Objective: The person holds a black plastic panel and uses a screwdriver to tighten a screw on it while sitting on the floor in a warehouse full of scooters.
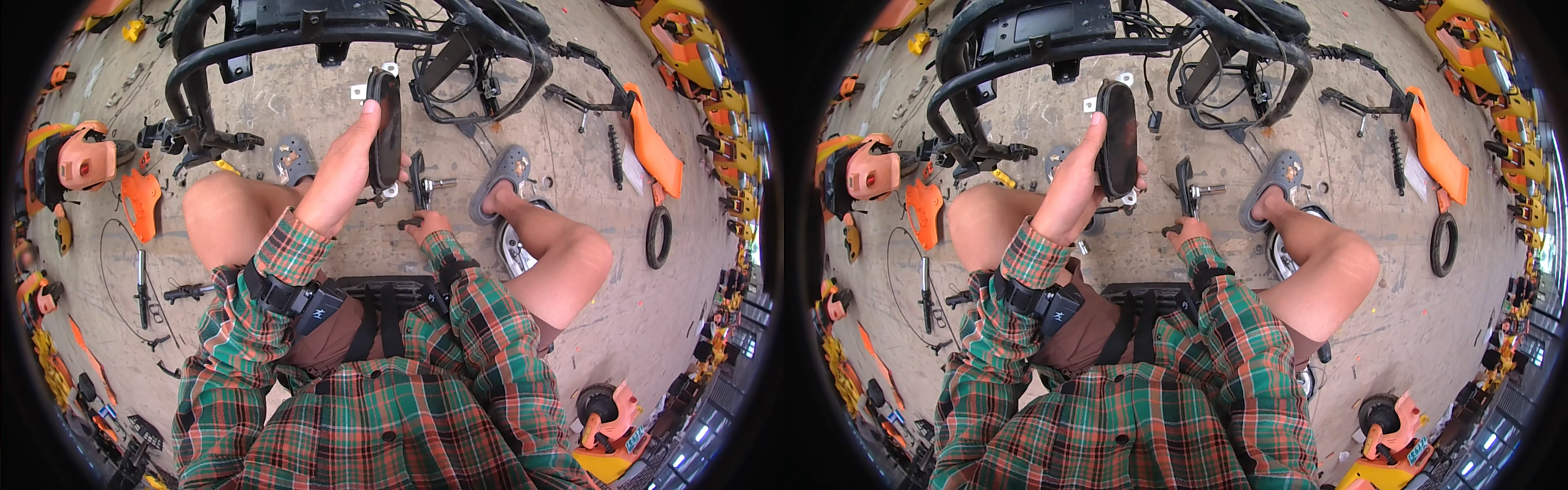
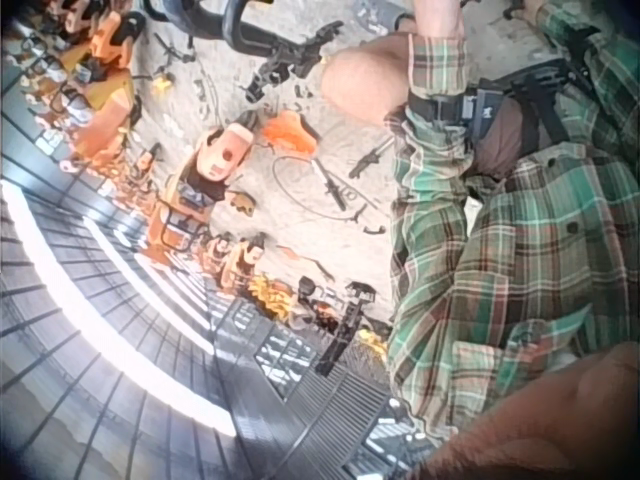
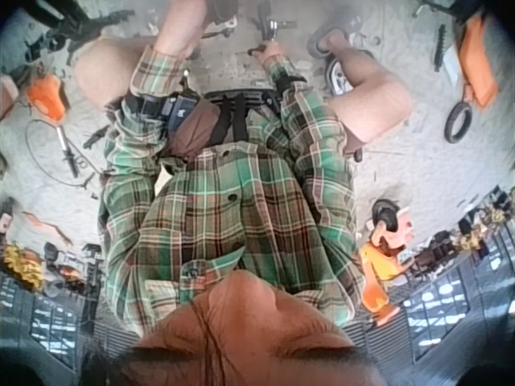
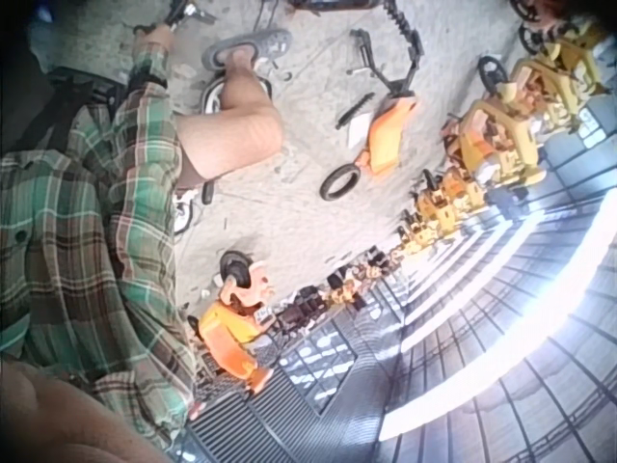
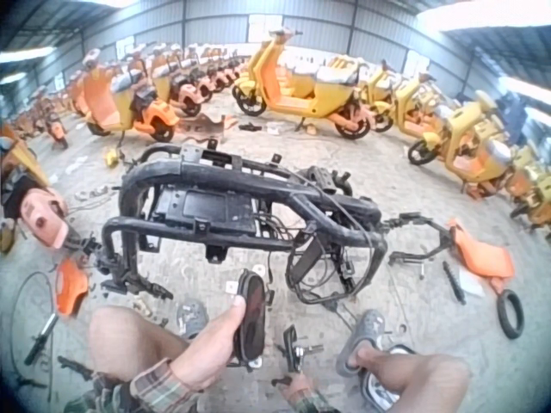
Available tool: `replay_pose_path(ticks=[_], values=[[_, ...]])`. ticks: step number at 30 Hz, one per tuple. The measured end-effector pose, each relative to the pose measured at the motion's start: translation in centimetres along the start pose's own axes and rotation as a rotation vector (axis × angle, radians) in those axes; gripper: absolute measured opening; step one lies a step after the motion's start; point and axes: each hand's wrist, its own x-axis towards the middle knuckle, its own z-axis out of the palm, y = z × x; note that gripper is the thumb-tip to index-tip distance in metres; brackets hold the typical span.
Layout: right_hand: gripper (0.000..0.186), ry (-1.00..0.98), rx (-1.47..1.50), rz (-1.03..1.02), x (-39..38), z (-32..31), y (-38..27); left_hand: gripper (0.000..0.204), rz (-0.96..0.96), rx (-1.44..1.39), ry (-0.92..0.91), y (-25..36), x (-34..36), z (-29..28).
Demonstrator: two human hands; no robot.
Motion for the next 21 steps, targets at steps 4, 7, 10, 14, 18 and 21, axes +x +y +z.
replay_pose_path(ticks=[4, 7, 10, 14, 18, 21], values=[[0.042, 0.010, 0.014, -0.016, -0.2, -0.2, -0.1, 0.057, 0.000, -0.001, 0.007, 0.0, 0.0, 0.0], [0.041, 0.005, 0.009, -0.023, -0.5, -0.5, -0.4, 0.057, 0.008, 0.007, 0.007, -0.1, 0.0, -0.1], [0.041, 0.011, 0.011, -0.029, -0.5, -0.7, -0.5, 0.057, 0.022, 0.022, 0.012, -0.2, 0.2, -0.2], [0.042, 0.044, 0.049, -0.066, -0.9, -1.5, -1.1, 0.054, 0.054, 0.068, 0.070, -0.6, 0.8, -0.8], [0.042, 0.092, 0.102, -0.129, -1.4, -3.2, -2.2, 0.050, 0.120, 0.047, 0.124, -0.4, 1.0, -0.7], [0.041, 0.139, 0.091, -0.165, -2.6, -5.6, -3.9, 0.048, 0.149, 0.097, 0.197, -0.6, 1.2, -1.2]])
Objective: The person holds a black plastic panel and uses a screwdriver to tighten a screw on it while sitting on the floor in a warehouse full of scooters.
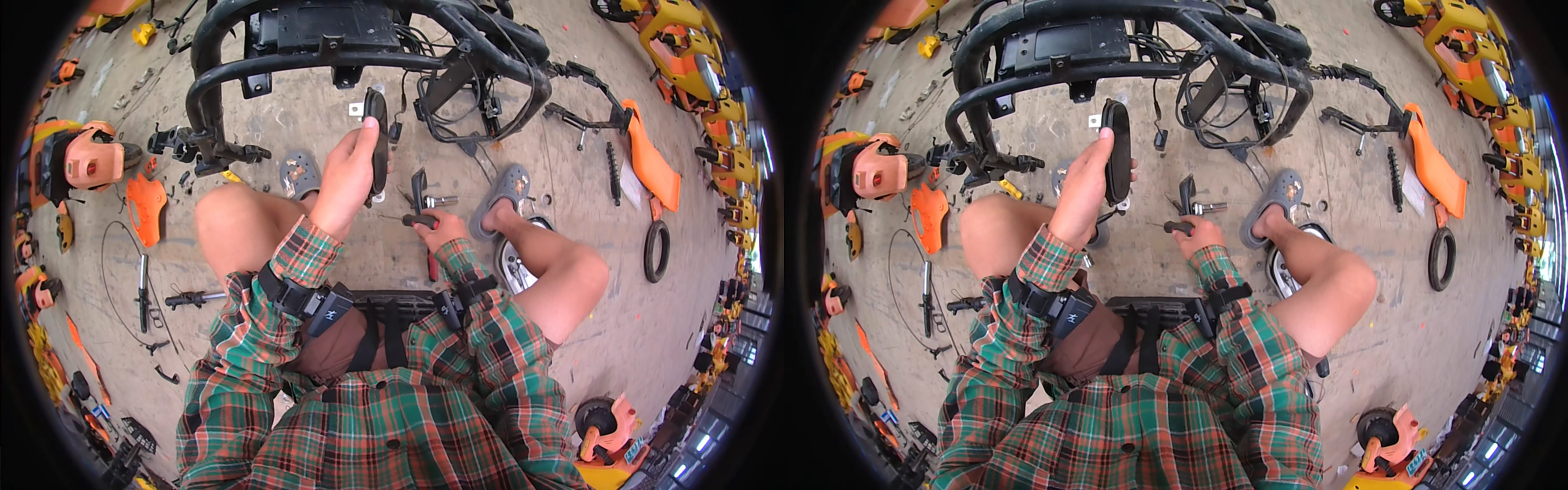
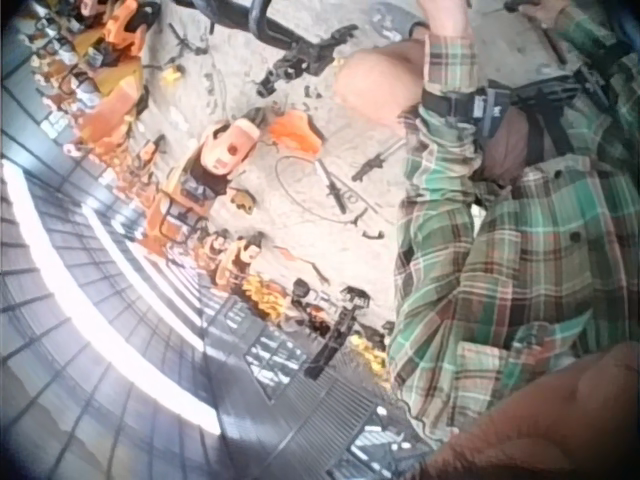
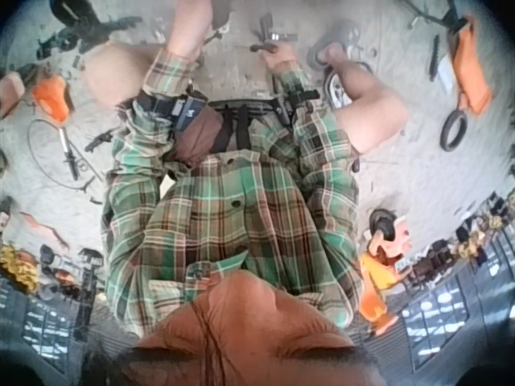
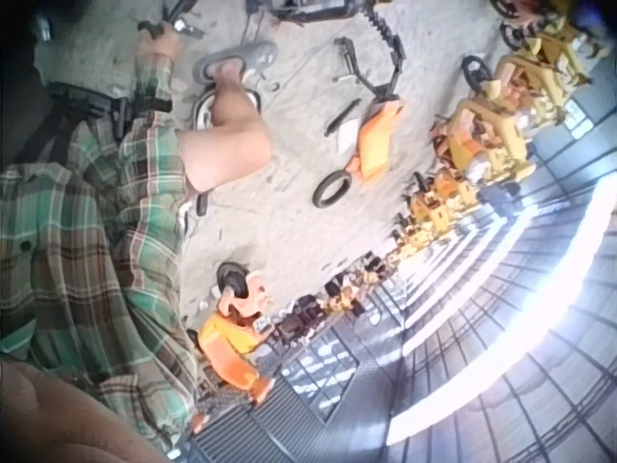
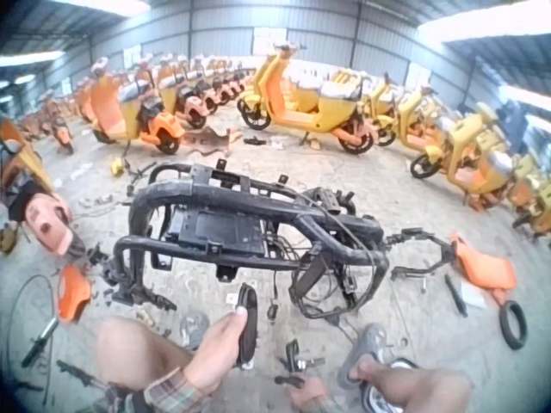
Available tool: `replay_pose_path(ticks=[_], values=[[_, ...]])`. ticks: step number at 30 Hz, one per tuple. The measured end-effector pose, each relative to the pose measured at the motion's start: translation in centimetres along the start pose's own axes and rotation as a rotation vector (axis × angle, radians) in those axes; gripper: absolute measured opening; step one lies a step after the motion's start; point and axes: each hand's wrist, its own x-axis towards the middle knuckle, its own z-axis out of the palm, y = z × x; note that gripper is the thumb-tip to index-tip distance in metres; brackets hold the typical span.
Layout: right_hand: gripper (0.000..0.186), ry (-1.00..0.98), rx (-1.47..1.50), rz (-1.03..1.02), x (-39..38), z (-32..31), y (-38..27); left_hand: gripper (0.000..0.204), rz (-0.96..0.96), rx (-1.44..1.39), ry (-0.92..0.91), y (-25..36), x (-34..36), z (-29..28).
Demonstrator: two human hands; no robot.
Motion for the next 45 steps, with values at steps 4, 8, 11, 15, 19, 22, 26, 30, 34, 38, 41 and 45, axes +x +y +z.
replay_pose_path(ticks=[4, 8, 11, 15, 19, 22, 26, 30, 34, 38, 41, 45], values=[[0.041, 0.069, -0.002, -0.115, -1.3, -4.4, -2.0, 0.046, 0.031, 0.074, 0.092, -1.0, 0.8, -0.1], [0.036, 0.110, 0.033, -0.205, -4.4, -9.8, -6.3, 0.043, 0.010, 0.085, 0.168, -0.5, 0.3, -0.7], [0.033, 0.167, 0.007, -0.202, -7.2, -13.2, -7.2, 0.043, 0.045, 0.007, 0.263, -1.3, 0.6, -0.4], [0.033, 0.255, 0.378, -0.277, -9.6, -14.6, -5.4, 0.042, 0.061, -0.032, 0.285, -1.2, 0.6, -0.5], [0.034, 0.259, 0.570, -0.184, -11.6, -15.5, -5.8, 0.042, 0.046, -0.109, 0.210, -1.9, 0.9, -0.2], [0.034, 0.253, 0.715, -0.191, -11.8, -14.5, -5.1, 0.044, 0.026, -0.088, 0.218, -2.4, 0.9, -0.2], [0.033, 0.294, 0.714, -0.225, -11.7, -13.8, -4.4, 0.042, -0.013, -0.086, 0.184, -2.7, 1.3, -0.2], [0.034, 0.275, 0.721, -0.279, -11.9, -13.3, -4.6, 0.042, -0.066, -0.225, 0.185, -2.9, 1.2, -0.2], [0.035, 0.291, 0.701, -0.333, -12.0, -13.5, -4.2, 0.048, -0.140, -0.319, 0.196, -1.0, 0.4, 1.1], [0.036, 0.338, 0.558, -0.503, -12.1, -13.4, -4.2, 0.051, -0.133, -0.419, 0.186, -1.0, 0.3, 0.9], [0.035, 0.363, 0.557, -0.535, -12.2, -13.2, -4.0, 0.051, -0.134, -0.478, 0.187, -1.0, 0.4, 0.8], [0.035, 0.406, 0.513, -0.600, -12.2, -13.2, -4.3, 0.050, -0.129, -0.559, 0.156, -1.1, 0.4, 0.4]])
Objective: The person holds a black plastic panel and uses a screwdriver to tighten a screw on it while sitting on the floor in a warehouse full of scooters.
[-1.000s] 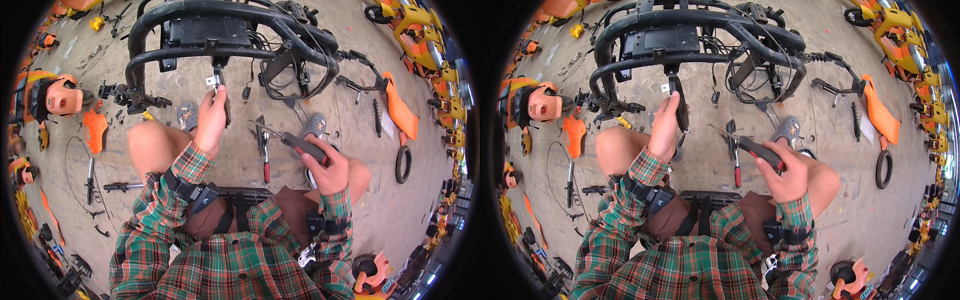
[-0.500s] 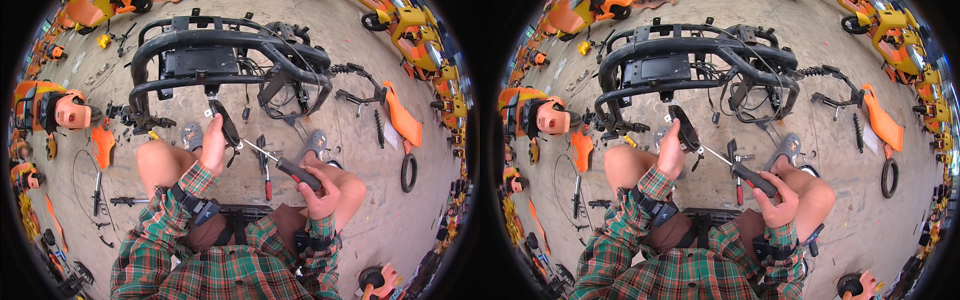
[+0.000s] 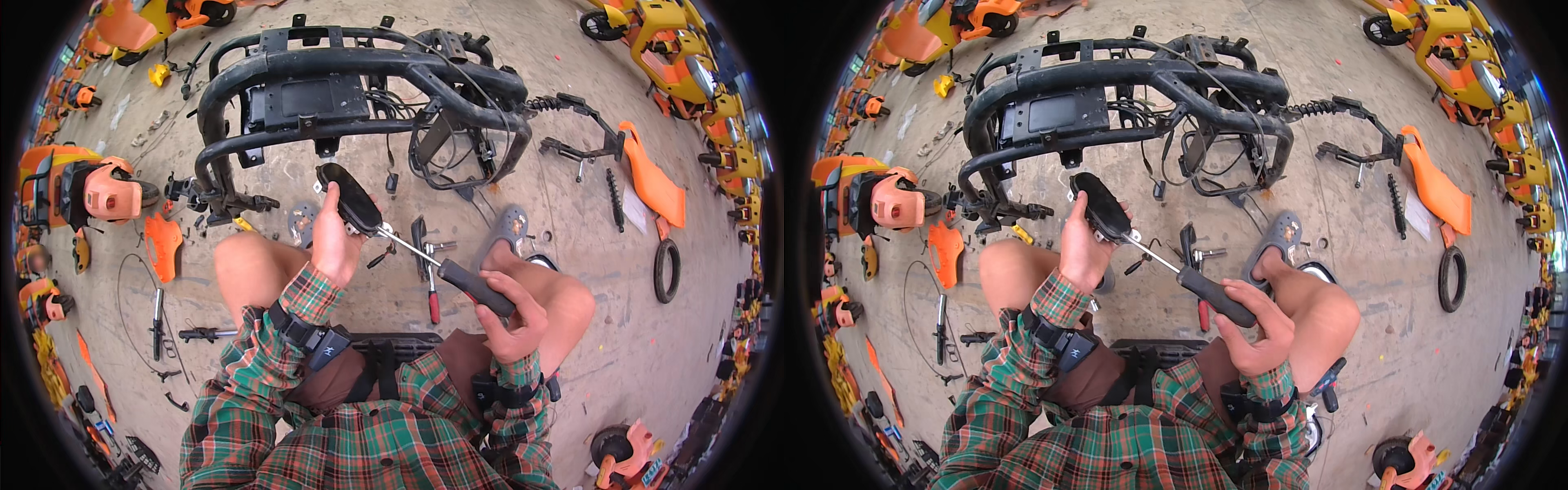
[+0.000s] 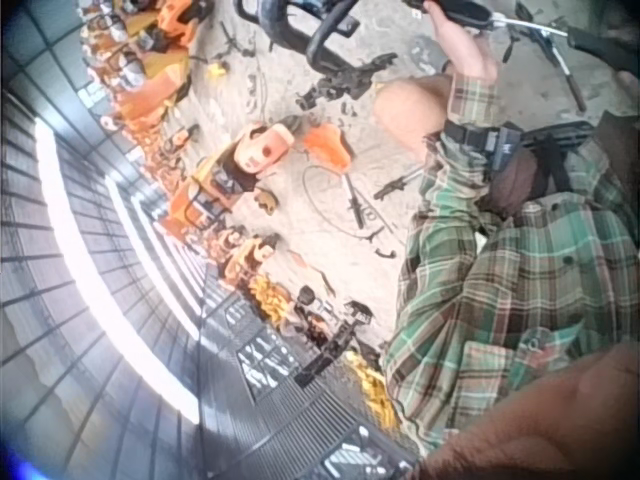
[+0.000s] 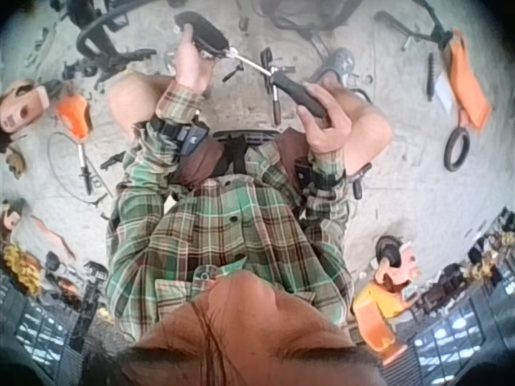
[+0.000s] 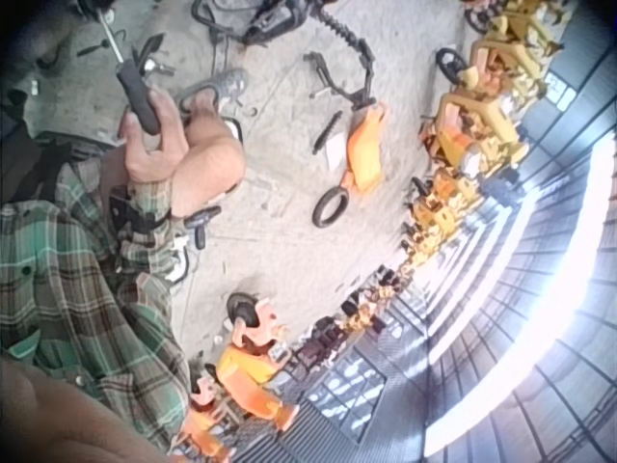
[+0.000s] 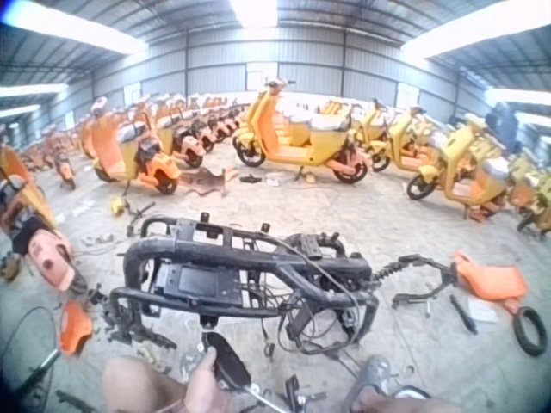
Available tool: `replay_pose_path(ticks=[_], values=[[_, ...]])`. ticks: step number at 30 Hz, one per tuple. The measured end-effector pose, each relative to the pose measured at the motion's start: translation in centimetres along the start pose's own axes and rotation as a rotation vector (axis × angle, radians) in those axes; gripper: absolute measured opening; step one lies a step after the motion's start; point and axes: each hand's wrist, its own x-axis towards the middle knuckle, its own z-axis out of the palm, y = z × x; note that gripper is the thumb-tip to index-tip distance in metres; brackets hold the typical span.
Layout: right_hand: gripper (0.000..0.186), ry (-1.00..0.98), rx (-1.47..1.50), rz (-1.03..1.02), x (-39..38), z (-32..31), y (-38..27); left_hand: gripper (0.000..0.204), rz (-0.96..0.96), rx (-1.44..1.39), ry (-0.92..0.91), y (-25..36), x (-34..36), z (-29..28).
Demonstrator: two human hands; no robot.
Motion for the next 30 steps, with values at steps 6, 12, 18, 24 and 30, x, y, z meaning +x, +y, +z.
replay_pose_path(ticks=[6, 12, 18, 24, 30], values=[[0.035, 0.008, 0.055, 0.079, -0.2, 0.0, 0.0, 0.045, -0.031, -0.005, -0.018, 0.0, -0.1, 0.3], [0.035, 0.092, 0.406, 0.396, -0.4, 0.5, -0.1, 0.041, -0.068, -0.028, -0.047, 0.3, -0.2, 0.3], [0.034, 0.167, 0.500, 0.480, -0.3, 0.8, 1.1, 0.039, -0.064, -0.083, -0.080, 0.5, -0.4, 0.5], [0.037, 0.176, 0.524, 0.499, -0.3, 0.9, 2.0, 0.038, -0.092, -0.145, -0.123, 0.4, -0.1, 0.3], [0.036, 0.184, 0.572, 0.546, -0.5, 1.1, 2.5, 0.037, -0.088, -0.148, -0.143, 0.5, -0.2, 0.4]])
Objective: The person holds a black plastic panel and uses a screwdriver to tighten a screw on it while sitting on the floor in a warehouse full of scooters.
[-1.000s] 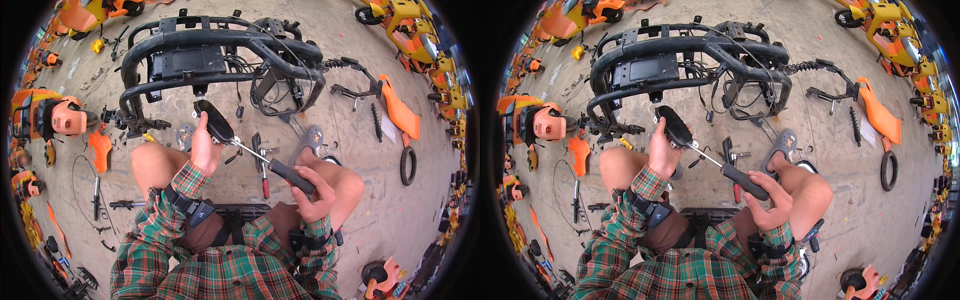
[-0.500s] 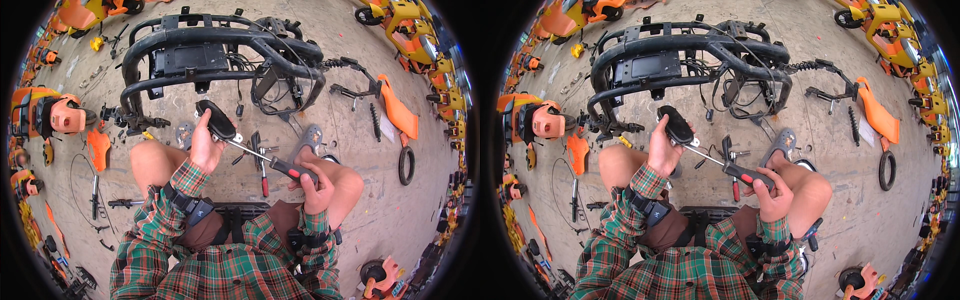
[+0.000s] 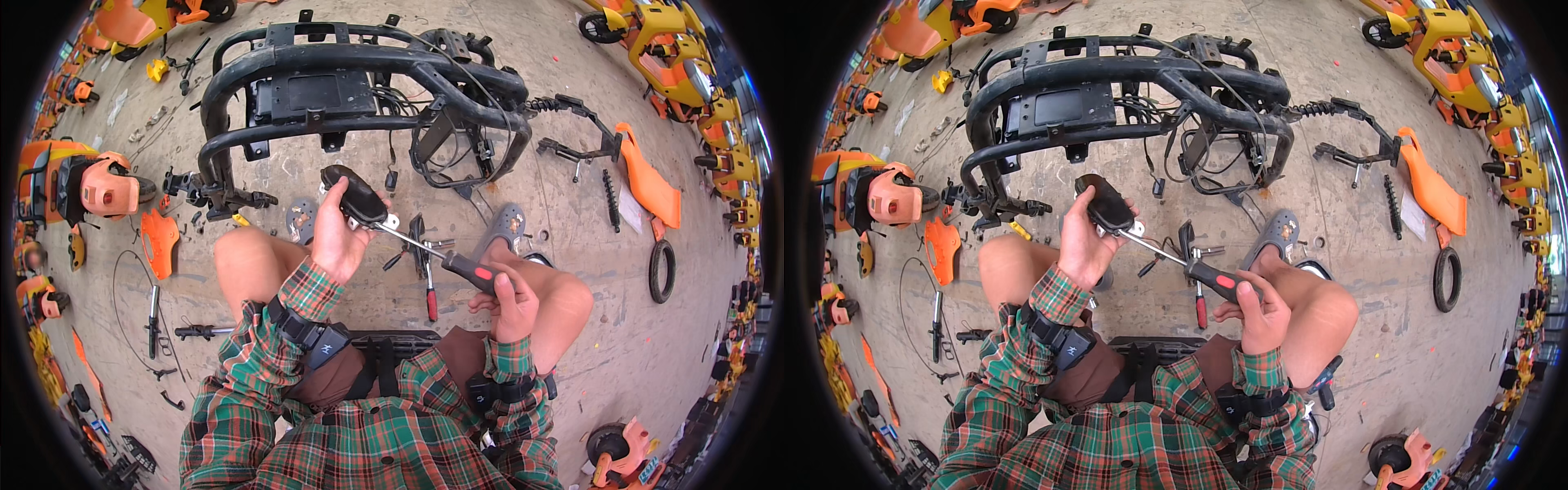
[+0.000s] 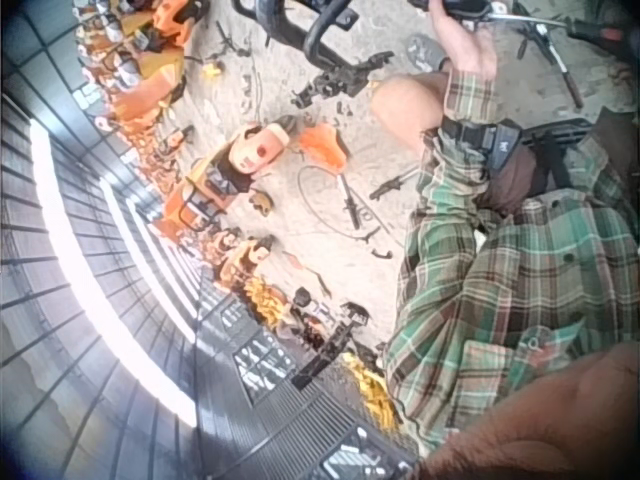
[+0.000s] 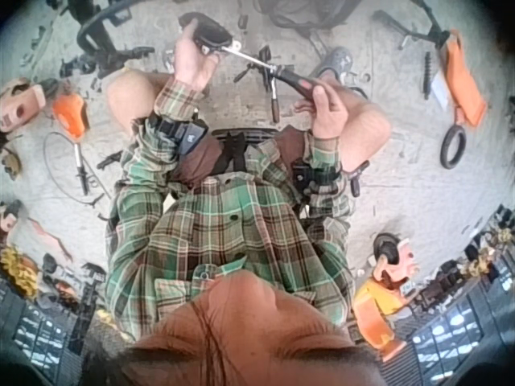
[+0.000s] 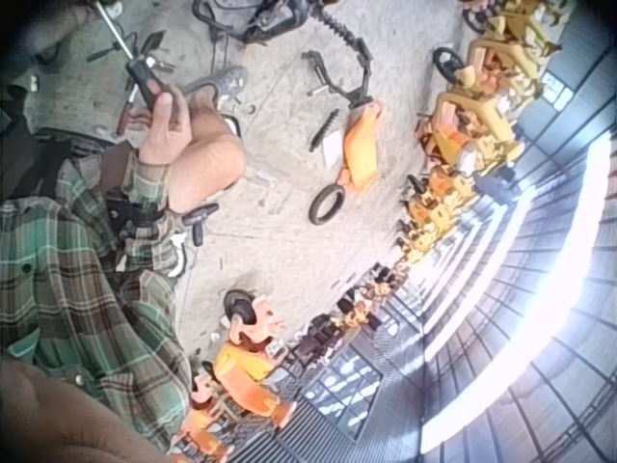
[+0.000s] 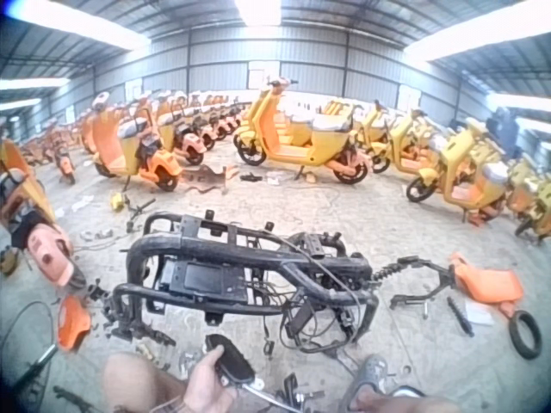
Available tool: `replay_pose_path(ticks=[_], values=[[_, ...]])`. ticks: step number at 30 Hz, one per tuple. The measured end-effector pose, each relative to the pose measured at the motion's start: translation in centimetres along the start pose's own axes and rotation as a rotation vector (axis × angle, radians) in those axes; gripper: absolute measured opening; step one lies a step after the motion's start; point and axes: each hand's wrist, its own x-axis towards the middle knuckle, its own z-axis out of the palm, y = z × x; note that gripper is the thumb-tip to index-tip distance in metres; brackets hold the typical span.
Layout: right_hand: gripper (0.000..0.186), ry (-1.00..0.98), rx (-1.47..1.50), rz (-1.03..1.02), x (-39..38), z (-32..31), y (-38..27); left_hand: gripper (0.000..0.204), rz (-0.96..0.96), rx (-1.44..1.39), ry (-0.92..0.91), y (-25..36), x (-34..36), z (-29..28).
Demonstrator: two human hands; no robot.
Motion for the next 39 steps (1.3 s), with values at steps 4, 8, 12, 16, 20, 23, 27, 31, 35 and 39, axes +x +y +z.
replay_pose_path(ticks=[4, 8, 12, 16, 20, 23, 27, 31, 35, 39], values=[[0.037, 0.012, 0.000, -0.001, 0.06, 0.02, 0.25, 0.036, -0.002, -0.002, -0.008, -0.04, 0.00, 0.08], [0.037, 0.010, -0.002, -0.013, 0.06, 0.19, 0.18, 0.034, 0.005, 0.006, 0.008, -0.02, 0.05, 0.07], [0.037, 0.009, -0.015, -0.035, 0.09, 0.30, 0.18, 0.031, 0.026, 0.030, 0.006, 0.00, -0.02, -0.04], [0.038, 0.007, -0.014, -0.035, 0.02, 0.36, 0.05, 0.029, 0.028, 0.032, 0.006, 0.02, -0.12, 0.04], [0.038, 0.006, -0.016, -0.036, -0.03, 0.41, 0.02, 0.026, 0.030, 0.031, -0.004, 0.05, -0.23, -0.02], [0.038, 0.012, -0.022, -0.039, -0.01, 0.33, 0.06, 0.024, 0.031, 0.051, -0.012, 0.03, -0.28, 0.08], [0.037, 0.016, -0.033, -0.065, -0.06, 0.49, -0.16, 0.024, 0.055, 0.099, -0.118, 0.06, -0.35, -0.24], [0.035, 0.015, -0.032, -0.084, -0.05, 0.22, -0.02, 0.028, 0.073, 0.112, -0.160, 0.00, -0.54, -0.09], [0.035, 0.026, -0.031, -0.087, -0.20, 0.46, -0.30, 0.034, 0.087, 0.120, -0.204, -0.21, -0.45, -0.28], [0.035, 0.034, -0.035, -0.094, -0.23, 0.47, -0.21, 0.041, 0.099, 0.118, -0.224, -0.31, -0.48, -0.17]])
